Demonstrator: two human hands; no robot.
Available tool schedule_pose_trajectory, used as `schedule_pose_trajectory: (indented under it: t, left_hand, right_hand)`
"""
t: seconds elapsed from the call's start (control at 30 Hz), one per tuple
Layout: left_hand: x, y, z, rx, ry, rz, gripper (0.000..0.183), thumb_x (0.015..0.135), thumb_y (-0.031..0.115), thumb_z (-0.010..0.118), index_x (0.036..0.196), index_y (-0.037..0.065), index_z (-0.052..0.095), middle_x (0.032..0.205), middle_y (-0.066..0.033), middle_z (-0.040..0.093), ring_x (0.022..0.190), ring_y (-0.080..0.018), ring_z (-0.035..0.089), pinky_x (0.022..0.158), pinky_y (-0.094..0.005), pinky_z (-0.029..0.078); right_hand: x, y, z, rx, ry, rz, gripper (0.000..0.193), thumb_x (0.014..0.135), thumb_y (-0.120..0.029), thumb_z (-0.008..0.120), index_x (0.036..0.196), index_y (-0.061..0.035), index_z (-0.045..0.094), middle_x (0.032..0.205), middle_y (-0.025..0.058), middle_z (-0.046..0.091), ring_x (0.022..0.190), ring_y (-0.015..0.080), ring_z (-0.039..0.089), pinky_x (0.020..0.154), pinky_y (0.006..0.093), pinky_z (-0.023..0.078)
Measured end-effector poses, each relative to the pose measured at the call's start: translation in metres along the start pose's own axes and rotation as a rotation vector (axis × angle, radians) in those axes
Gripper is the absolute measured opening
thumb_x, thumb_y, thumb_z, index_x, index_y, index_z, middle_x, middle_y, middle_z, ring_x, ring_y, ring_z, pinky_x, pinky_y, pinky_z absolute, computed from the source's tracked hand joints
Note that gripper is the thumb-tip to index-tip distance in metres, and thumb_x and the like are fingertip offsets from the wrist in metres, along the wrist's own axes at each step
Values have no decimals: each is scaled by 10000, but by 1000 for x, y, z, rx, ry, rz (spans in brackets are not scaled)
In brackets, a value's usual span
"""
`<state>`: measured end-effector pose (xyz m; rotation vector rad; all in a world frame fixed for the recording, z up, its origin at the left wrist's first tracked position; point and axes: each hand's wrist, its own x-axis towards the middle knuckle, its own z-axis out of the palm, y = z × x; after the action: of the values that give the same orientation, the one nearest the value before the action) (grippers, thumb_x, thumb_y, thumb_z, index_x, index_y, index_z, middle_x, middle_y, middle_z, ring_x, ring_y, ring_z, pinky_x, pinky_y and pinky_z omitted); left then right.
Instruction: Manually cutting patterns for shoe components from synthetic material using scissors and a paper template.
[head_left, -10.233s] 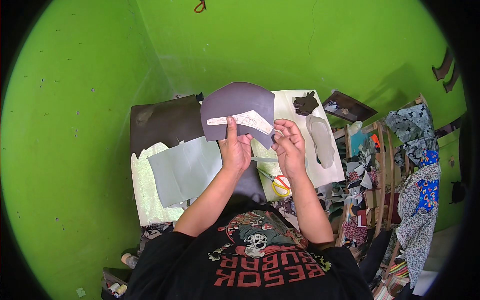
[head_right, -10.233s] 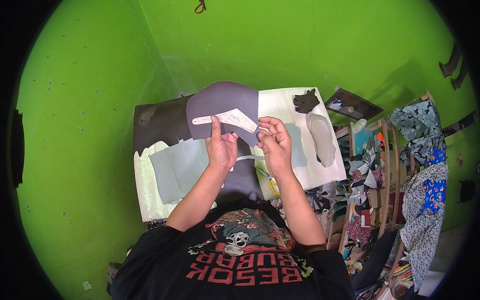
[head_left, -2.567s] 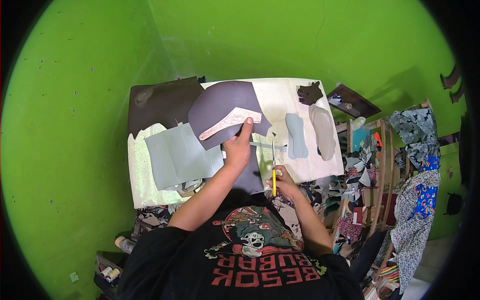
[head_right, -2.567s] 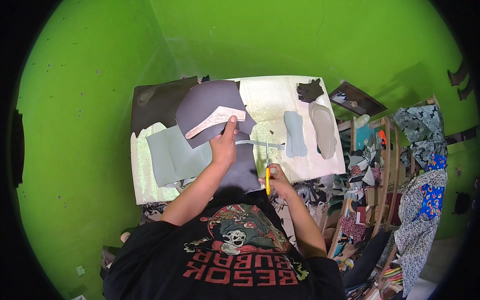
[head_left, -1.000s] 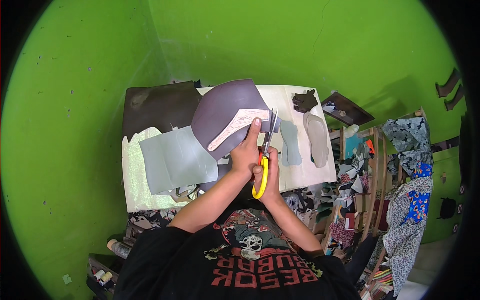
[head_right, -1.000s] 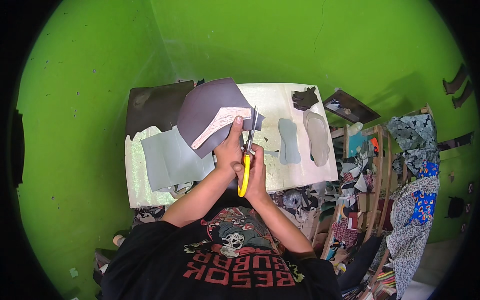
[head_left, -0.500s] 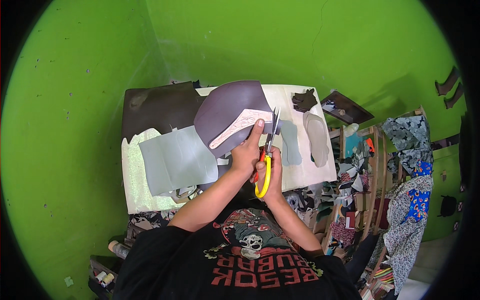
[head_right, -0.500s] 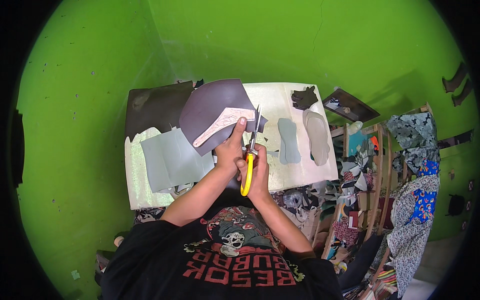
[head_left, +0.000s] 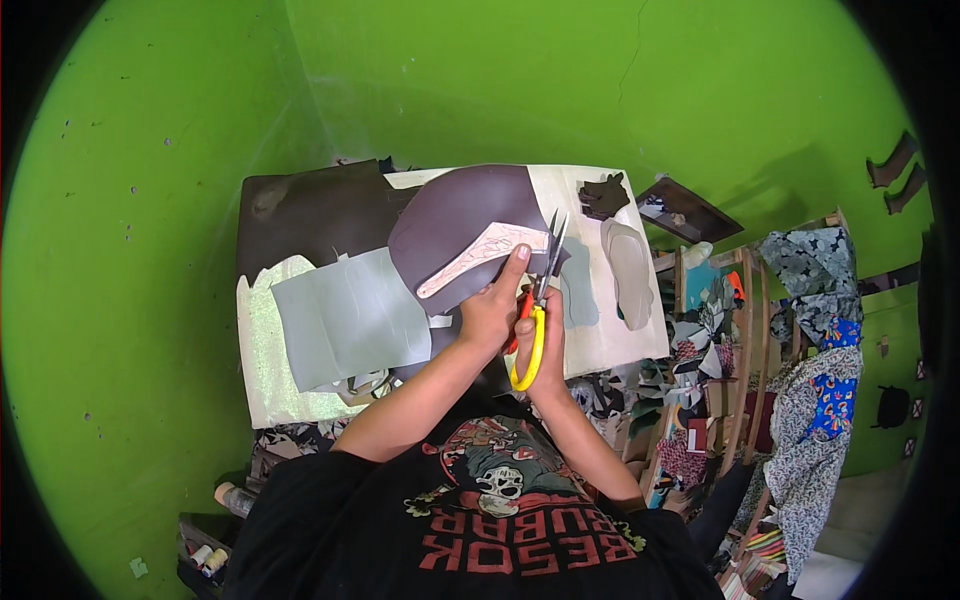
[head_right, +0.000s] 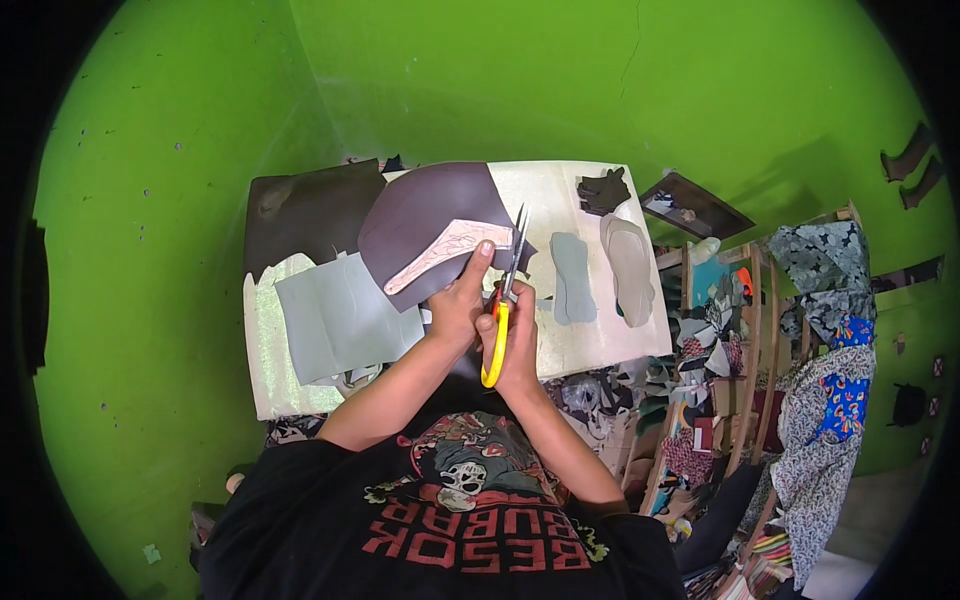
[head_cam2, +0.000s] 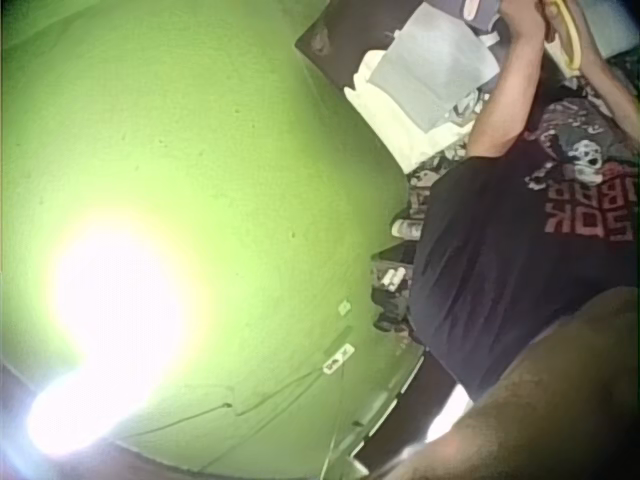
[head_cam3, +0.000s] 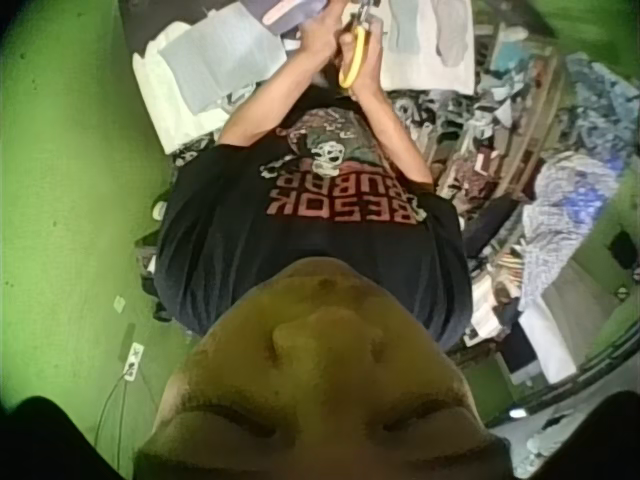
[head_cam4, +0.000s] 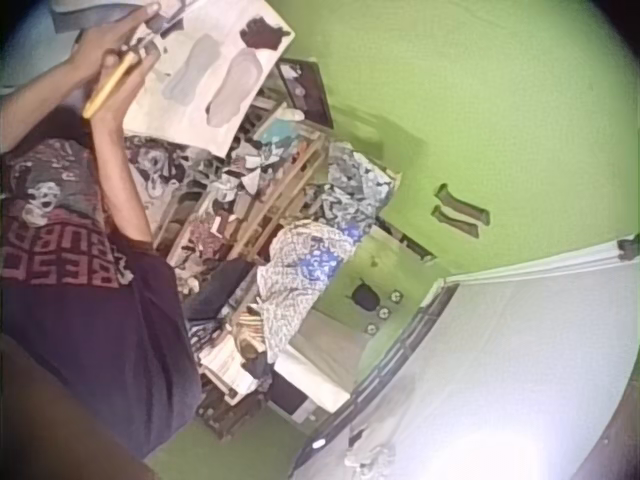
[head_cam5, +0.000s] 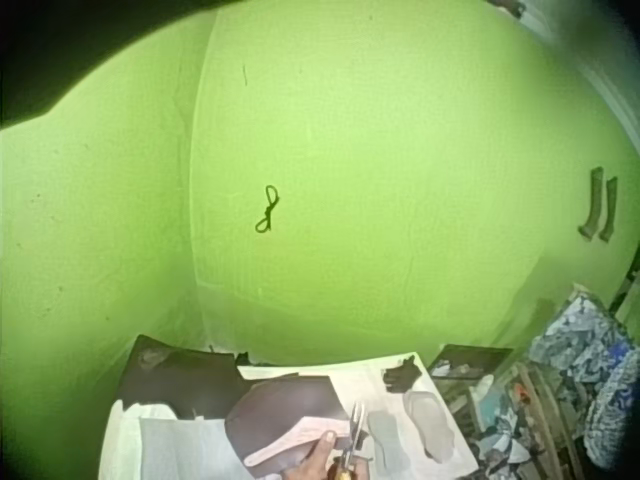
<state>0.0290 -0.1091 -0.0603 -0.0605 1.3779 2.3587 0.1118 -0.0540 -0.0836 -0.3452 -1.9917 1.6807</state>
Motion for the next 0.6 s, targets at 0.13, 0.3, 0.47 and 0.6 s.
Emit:
schedule_pose_trajectory:
  t: [0.13,0.3,0.47,0.6]
  left_hand:
    - [0,-4,1,-12,-11,179,349,908,339,737,1041,29,648,946,-17,617,742,-97,510,644,-265,423]
    - [1,-10,-1,19,-19,110,332,899,354,744,1004,53,649,865,12,587,610,-61,420,493,-249,319]
    - [2,-13,-6,47,-19,102,308,900,366,741,930,79,634,680,39,504,474,-50,354,422,-257,261]
    - [1,-15,-8,62,-2,108,307,899,366,742,908,80,631,639,41,480,440,-53,336,405,-257,249]
  right_hand:
    - [3,3,-3,-76,-11,-33,623,931,-486,648,1228,-1,393,725,21,527,570,90,507,489,235,415]
    - [1,-1,-3,-15,-2,6,619,935,-482,642,1230,1,391,729,31,546,561,98,521,492,238,423]
    - [1,6,-1,-45,10,24,601,946,-478,628,1220,4,398,715,41,554,549,100,532,480,240,427]
    - [-2,7,-1,62,-8,181,596,947,-481,624,1208,7,403,693,39,545,540,104,530,474,246,428]
